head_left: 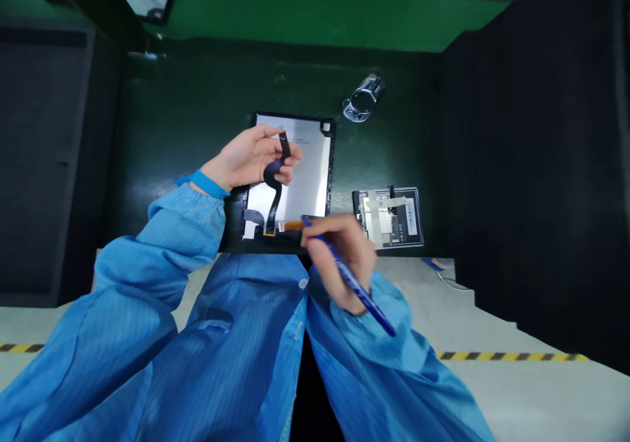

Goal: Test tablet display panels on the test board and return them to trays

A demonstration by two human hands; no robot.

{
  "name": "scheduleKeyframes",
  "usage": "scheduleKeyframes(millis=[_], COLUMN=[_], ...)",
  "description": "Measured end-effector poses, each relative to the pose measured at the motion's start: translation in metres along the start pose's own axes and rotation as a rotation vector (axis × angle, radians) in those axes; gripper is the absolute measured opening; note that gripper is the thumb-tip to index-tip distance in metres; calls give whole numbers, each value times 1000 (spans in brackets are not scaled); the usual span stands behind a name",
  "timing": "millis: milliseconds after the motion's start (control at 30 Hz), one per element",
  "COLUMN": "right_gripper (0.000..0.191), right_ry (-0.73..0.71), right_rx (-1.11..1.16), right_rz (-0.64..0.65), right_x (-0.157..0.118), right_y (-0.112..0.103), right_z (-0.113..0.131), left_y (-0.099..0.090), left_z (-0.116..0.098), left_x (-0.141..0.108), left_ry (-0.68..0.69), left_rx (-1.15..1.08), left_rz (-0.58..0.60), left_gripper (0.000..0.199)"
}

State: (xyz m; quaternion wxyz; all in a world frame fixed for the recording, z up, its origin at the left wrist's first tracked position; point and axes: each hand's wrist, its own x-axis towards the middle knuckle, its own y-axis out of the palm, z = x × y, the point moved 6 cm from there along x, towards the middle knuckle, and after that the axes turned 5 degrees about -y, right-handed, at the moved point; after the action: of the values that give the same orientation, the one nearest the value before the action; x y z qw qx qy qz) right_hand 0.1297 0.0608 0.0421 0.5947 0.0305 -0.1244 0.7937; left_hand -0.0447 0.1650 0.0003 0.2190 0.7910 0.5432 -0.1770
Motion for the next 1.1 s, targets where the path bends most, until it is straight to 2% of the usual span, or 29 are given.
scheduleKeyframes(millis=[33, 67, 167, 233, 333, 400, 500, 567, 667, 767, 1100], right_gripper=[34, 36, 37, 35, 34, 33, 34, 37, 42, 41, 36], right_ry=[45, 65, 109, 128, 140, 139, 87, 51, 31, 28, -62], right_rx=[9, 22, 21, -2, -46, -69, -105, -127, -150, -174, -373], right_rz=[72, 78, 24, 29, 7, -46, -141, -115, -7, 1, 68], right_x=[2, 5, 15, 20, 26, 29, 26, 21, 14, 13, 16], right_y=[12, 19, 31, 33, 26, 18, 11, 15, 27, 30, 38], right_z=[-9, -19, -47, -60, -68, -67, -57, -52, -51, -53, -43], left_y=[1, 1, 4, 5, 0, -3, -2, -1, -2, -3, 2], left_z=[0, 0, 0, -2, -4, -2, 3, 5, 6, 7, 9], left_x=[0, 1, 1, 1, 1, 2, 6, 7, 8, 8, 8], left_ry=[11, 24, 53, 67, 77, 59, 30, 28, 29, 14, -2], left_rx=[45, 83, 120, 128, 194, 183, 30, -35, 9, 43, -143], left_rz=[-16, -25, -18, -24, -98, -108, -24, 16, -16, -57, -10], left_gripper=[40, 39, 28, 17, 9, 10, 10, 10, 14, 15, 18])
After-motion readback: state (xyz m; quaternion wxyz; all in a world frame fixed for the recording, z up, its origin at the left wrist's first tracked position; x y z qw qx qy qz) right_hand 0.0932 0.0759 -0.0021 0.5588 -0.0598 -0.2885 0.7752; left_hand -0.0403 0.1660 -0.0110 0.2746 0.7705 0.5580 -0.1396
